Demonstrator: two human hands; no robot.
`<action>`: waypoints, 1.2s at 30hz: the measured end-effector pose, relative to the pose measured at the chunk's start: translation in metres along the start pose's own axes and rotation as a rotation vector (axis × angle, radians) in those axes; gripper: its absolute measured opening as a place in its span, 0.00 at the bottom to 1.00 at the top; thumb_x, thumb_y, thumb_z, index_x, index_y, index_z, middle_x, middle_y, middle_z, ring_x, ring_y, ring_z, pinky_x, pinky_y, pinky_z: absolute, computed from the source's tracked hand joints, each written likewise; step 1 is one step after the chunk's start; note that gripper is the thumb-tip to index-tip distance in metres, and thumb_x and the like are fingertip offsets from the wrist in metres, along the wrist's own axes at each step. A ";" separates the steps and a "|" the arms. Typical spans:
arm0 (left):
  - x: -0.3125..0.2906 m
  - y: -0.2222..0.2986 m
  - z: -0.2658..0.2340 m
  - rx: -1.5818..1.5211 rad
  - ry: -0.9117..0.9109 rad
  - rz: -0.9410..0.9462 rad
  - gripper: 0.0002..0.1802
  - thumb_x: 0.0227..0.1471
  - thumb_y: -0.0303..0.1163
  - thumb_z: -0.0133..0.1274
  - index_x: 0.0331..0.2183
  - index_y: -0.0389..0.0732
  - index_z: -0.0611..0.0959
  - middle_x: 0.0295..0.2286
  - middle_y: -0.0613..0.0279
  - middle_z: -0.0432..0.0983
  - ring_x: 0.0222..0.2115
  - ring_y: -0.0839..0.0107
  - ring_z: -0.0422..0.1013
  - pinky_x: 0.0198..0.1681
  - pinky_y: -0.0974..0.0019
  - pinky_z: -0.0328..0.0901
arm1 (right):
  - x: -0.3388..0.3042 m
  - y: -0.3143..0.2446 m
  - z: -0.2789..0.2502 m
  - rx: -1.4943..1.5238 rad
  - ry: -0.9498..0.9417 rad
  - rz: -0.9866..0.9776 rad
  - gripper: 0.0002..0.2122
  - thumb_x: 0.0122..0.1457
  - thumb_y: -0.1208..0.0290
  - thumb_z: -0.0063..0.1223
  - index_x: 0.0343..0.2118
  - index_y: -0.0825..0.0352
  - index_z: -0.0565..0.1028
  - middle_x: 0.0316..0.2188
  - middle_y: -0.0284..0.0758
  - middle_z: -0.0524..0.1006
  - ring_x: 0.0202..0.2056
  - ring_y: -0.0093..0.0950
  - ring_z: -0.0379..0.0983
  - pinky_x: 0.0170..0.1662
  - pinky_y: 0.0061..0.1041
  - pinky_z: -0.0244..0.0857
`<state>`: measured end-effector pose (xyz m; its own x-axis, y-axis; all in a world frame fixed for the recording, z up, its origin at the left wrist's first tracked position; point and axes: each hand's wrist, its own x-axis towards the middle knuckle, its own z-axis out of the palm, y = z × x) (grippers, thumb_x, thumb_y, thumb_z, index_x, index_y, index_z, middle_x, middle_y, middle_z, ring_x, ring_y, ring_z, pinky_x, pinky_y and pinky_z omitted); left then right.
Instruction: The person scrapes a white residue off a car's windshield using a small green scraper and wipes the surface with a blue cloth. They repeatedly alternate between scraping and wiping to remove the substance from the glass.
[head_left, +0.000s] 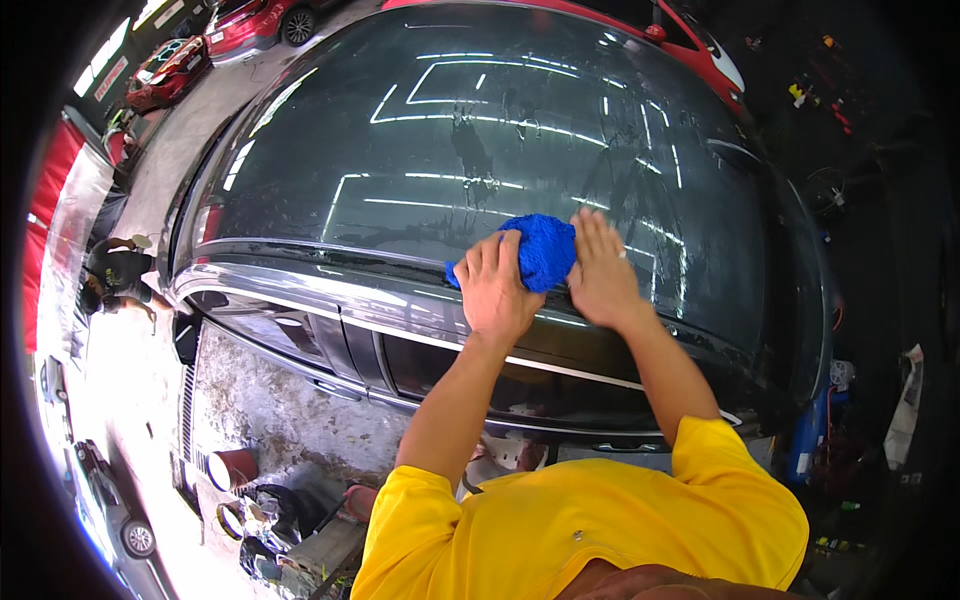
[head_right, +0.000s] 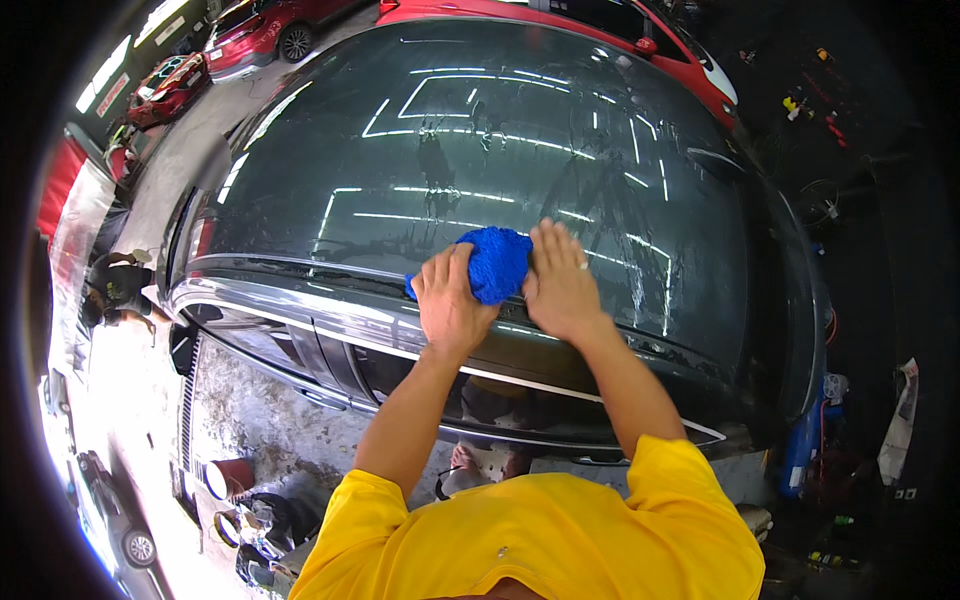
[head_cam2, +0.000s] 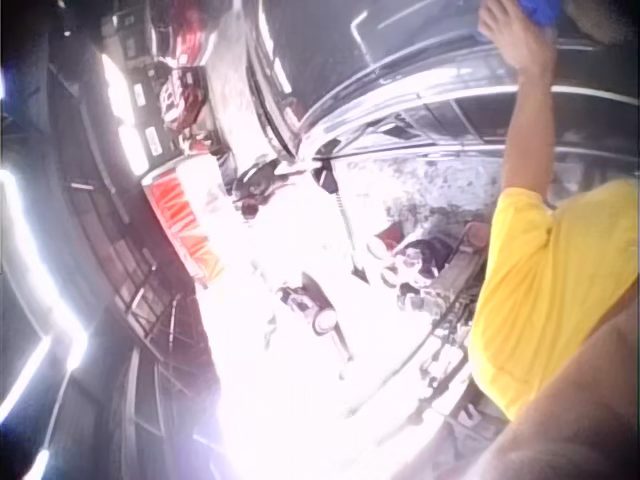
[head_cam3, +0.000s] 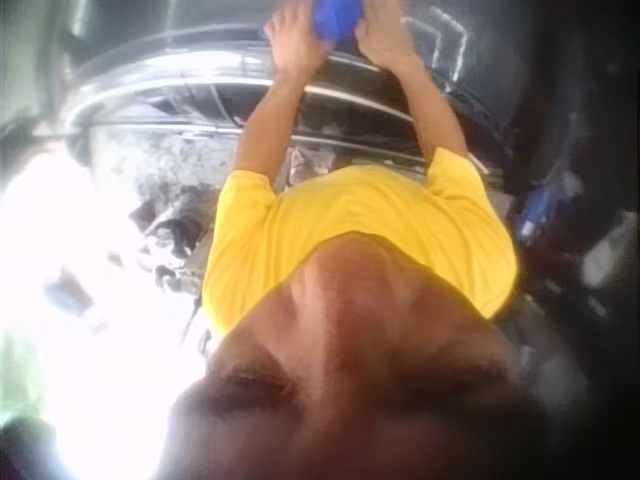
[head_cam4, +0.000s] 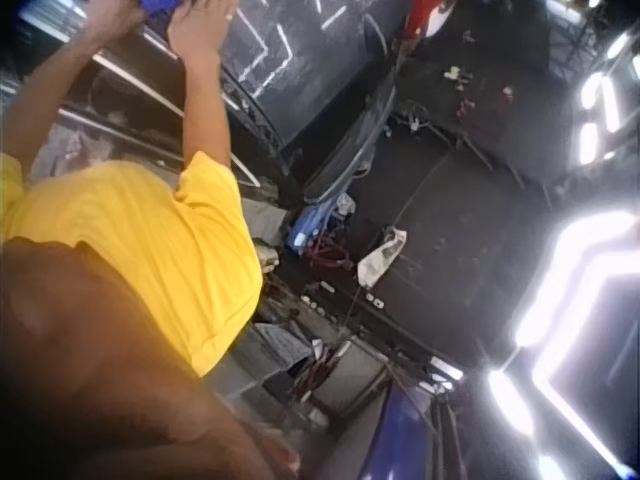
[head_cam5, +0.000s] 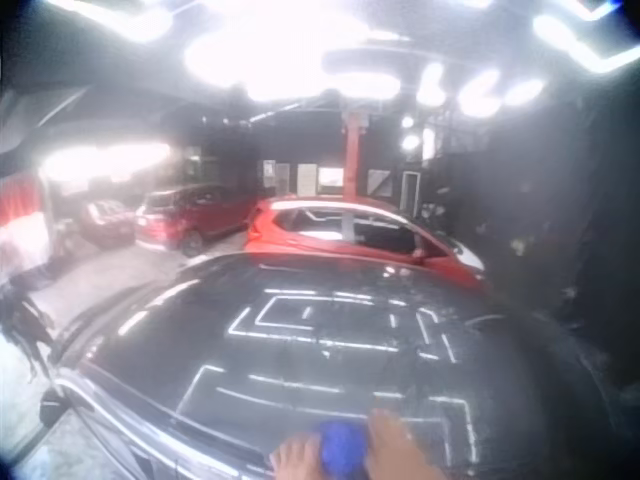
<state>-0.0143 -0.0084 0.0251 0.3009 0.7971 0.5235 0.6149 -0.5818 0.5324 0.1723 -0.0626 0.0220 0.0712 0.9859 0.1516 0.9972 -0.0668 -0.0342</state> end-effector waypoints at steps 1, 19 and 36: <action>0.006 -0.001 0.000 -0.079 0.014 -0.039 0.41 0.35 0.37 0.71 0.54 0.42 0.74 0.49 0.51 0.74 0.52 0.50 0.70 0.55 0.47 0.61 | -0.005 -0.004 -0.003 -0.004 0.025 -0.010 0.32 0.67 0.59 0.39 0.70 0.72 0.52 0.72 0.48 0.49 0.73 0.45 0.42 0.73 0.43 0.37; 0.008 0.050 -0.096 -0.550 -0.187 0.193 0.28 0.44 0.30 0.67 0.48 0.37 0.79 0.57 0.43 0.70 0.60 0.46 0.65 0.61 0.50 0.60 | -0.004 -0.022 0.007 -0.022 0.047 0.071 0.30 0.68 0.53 0.34 0.66 0.69 0.62 0.69 0.47 0.57 0.73 0.44 0.42 0.73 0.44 0.35; -0.089 0.093 -0.263 -2.008 -1.141 0.610 0.15 0.52 0.41 0.65 0.33 0.38 0.84 0.45 0.50 0.81 0.52 0.48 0.72 0.56 0.41 0.61 | 0.022 -0.036 0.028 0.022 0.182 0.049 0.29 0.63 0.55 0.42 0.62 0.69 0.68 0.67 0.52 0.59 0.70 0.50 0.47 0.72 0.46 0.41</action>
<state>-0.1757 -0.1754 0.2032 0.6499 -0.1202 0.7504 -0.6227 0.4818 0.6165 0.1375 -0.0343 -0.0013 0.1244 0.9373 0.3256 0.9918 -0.1083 -0.0672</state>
